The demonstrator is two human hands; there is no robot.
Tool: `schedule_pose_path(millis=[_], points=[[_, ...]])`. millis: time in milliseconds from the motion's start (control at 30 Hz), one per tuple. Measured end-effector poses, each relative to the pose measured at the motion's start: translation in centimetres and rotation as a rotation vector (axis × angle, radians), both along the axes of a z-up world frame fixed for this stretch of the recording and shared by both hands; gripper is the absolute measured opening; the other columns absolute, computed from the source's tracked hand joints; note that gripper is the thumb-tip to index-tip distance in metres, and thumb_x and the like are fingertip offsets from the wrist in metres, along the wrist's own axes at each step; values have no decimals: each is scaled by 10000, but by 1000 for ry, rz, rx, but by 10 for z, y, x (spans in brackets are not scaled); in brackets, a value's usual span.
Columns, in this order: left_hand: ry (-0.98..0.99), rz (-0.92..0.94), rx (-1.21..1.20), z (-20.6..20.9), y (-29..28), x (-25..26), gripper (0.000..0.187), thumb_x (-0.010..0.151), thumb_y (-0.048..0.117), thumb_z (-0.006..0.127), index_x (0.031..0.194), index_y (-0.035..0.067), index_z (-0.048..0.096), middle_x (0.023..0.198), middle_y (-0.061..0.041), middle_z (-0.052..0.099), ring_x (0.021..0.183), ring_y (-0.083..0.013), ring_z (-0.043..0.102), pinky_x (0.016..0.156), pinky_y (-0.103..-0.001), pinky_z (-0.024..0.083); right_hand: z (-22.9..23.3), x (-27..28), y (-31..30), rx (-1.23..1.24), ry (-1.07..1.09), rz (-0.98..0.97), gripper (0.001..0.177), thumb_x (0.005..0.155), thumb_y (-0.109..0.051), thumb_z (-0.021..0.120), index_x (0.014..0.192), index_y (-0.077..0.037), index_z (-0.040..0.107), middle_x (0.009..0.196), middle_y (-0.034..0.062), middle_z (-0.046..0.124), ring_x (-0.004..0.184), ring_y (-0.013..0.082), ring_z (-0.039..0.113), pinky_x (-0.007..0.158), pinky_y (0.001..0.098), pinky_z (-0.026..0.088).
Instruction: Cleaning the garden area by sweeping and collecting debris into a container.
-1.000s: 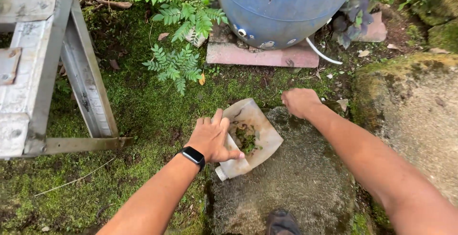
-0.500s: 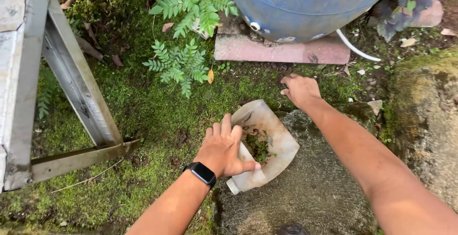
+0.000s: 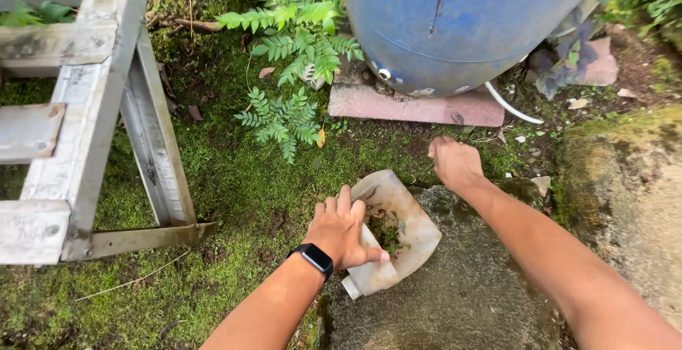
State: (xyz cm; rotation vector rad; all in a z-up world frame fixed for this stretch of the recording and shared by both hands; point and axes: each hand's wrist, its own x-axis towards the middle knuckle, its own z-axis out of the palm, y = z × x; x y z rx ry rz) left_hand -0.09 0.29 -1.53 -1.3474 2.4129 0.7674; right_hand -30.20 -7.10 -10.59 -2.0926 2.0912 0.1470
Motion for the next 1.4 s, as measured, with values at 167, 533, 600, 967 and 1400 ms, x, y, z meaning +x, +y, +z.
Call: schedule_pose_path(millis=[167, 533, 600, 967, 1400], points=[[-5, -51, -123, -1, 3, 5, 1195, 631, 916, 630, 1422, 37, 457, 1618, -315, 210, 1369, -508, 380, 1133, -620, 281, 34, 39, 43, 175, -157, -14, 154, 954, -185, 601, 1033, -164, 732, 1044, 68, 750, 896, 221, 757, 799, 388, 610], [-122, -228, -342, -8, 12, 3, 1042, 820, 844, 471, 1579, 158, 274, 1692, -157, 86, 1548, -394, 102, 1168, -698, 131, 96, 21, 89, 453, -119, 133, 313, 934, -308, 656, 1223, -207, 717, 1096, 93, 762, 1047, 284, 727, 947, 436, 546], [-109, -262, -310, -13, 16, 4, 944, 877, 783, 429, 1583, 174, 284, 1691, -145, 92, 1554, -391, 77, 1176, -691, 119, 88, -4, 85, 418, -39, 101, 315, 915, -343, 673, 1197, -210, 719, 1139, 42, 747, 1085, 260, 703, 972, 432, 537], [-94, -253, -49, -1, 11, 8, 999, 876, 843, 341, 1606, 171, 221, 1693, -180, 35, 1554, -419, -57, 1209, -643, 31, 39, -68, 38, 427, 133, -74, 251, 969, -340, 647, 1173, -239, 752, 1152, 59, 764, 1079, 268, 726, 973, 418, 566], [-40, -227, -47, -1, 14, 6, 997, 821, 874, 346, 1597, 269, 186, 1717, -195, 5, 1512, -441, -54, 1164, -644, -23, -30, -41, -2, 190, -52, 19, 282, 940, -253, 646, 1194, -156, 722, 1119, 132, 738, 1001, 335, 716, 849, 473, 569]])
